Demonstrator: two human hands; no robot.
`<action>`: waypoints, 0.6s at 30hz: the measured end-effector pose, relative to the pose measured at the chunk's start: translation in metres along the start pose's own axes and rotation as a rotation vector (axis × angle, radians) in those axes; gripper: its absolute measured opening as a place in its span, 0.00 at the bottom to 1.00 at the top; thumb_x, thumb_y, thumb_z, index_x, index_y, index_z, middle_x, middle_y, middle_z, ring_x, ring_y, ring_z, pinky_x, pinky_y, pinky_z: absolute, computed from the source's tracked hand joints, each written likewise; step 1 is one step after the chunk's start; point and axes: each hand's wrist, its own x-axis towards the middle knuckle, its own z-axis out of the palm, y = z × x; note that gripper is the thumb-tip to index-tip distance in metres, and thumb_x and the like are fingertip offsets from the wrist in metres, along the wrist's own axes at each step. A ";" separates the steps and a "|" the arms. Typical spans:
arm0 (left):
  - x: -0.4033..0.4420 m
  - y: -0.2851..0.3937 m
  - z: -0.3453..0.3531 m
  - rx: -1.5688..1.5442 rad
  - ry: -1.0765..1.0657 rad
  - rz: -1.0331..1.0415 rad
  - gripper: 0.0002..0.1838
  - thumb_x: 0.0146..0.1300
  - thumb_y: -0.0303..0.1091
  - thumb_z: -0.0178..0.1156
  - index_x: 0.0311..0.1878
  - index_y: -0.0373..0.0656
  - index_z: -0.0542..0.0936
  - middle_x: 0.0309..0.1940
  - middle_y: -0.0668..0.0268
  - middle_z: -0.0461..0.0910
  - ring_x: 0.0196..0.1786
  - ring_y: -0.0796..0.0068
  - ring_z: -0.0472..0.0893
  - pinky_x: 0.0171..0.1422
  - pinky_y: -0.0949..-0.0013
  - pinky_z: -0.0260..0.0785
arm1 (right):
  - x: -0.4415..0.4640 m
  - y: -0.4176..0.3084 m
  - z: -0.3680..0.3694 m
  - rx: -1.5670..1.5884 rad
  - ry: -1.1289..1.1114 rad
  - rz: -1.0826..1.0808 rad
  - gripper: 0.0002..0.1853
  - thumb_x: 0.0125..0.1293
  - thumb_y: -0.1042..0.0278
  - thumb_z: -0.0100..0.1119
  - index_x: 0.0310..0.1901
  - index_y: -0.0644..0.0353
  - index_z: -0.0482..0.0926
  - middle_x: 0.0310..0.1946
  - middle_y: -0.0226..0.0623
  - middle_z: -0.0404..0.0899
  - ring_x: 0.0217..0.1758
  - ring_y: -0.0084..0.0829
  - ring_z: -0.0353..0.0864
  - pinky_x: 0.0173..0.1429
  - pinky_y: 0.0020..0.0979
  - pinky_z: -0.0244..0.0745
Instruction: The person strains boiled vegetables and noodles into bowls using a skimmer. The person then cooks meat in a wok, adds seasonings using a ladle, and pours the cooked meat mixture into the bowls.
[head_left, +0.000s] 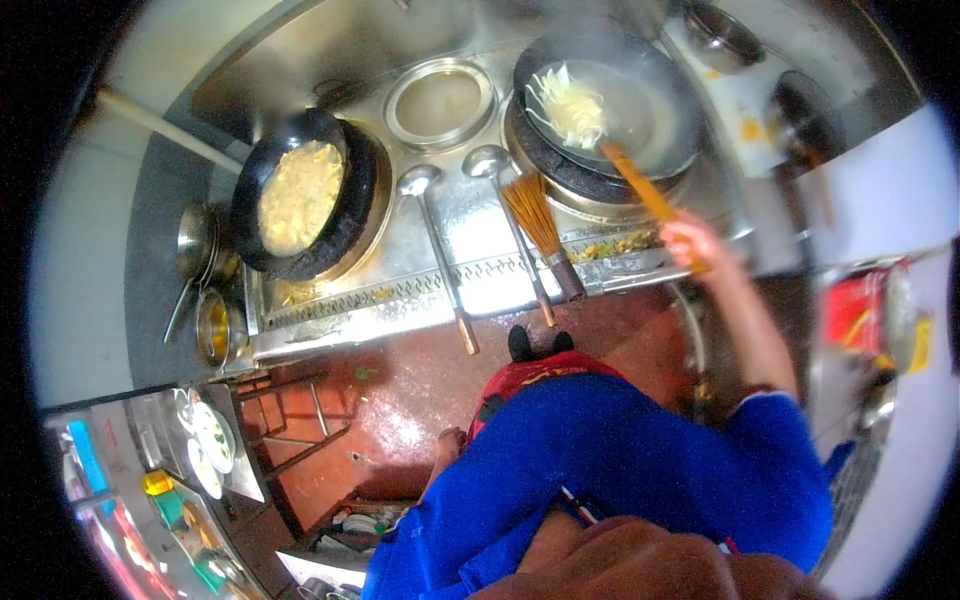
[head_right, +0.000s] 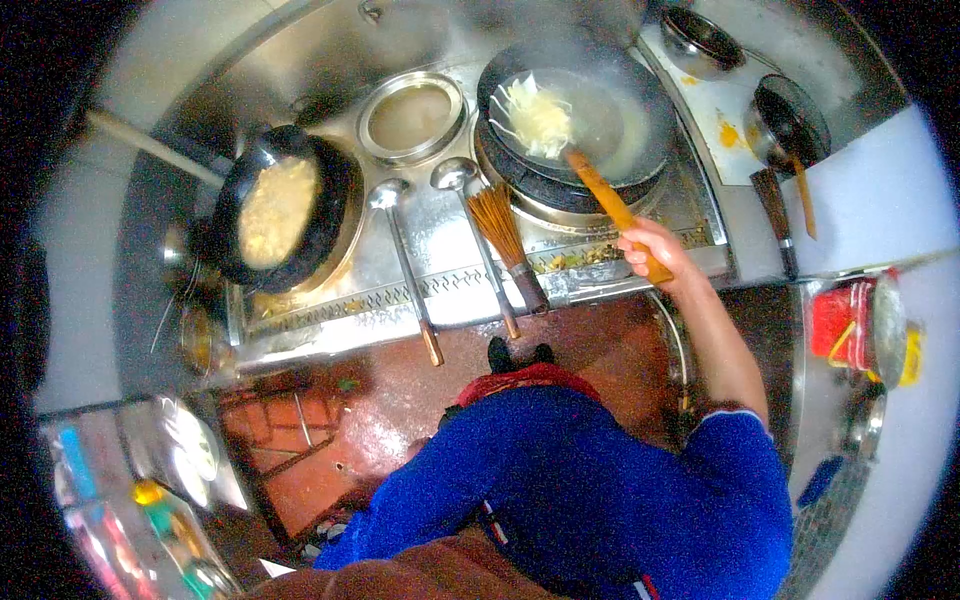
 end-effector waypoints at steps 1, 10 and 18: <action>0.001 0.003 0.001 -0.005 -0.008 -0.024 0.11 0.59 0.33 0.53 0.23 0.39 0.76 0.22 0.56 0.77 0.23 0.66 0.75 0.30 0.62 0.67 | -0.002 -0.001 -0.005 -0.022 0.014 -0.019 0.09 0.66 0.68 0.56 0.45 0.55 0.68 0.26 0.26 0.69 0.18 0.14 0.65 0.16 0.17 0.60; -0.009 -0.025 0.019 0.299 0.024 0.166 0.07 0.61 0.33 0.54 0.29 0.44 0.79 0.24 0.62 0.79 0.25 0.67 0.77 0.29 0.64 0.69 | -0.018 -0.054 -0.082 -0.453 0.276 -0.112 0.24 0.60 0.64 0.62 0.55 0.58 0.66 0.26 0.26 0.74 0.18 0.18 0.70 0.17 0.21 0.66; -0.043 -0.013 0.024 0.384 0.080 0.176 0.09 0.61 0.34 0.53 0.29 0.46 0.81 0.25 0.63 0.80 0.29 0.70 0.80 0.32 0.66 0.72 | 0.055 -0.040 -0.078 -0.720 0.244 -0.097 0.10 0.65 0.72 0.52 0.44 0.55 0.62 0.21 0.27 0.67 0.16 0.22 0.68 0.17 0.28 0.69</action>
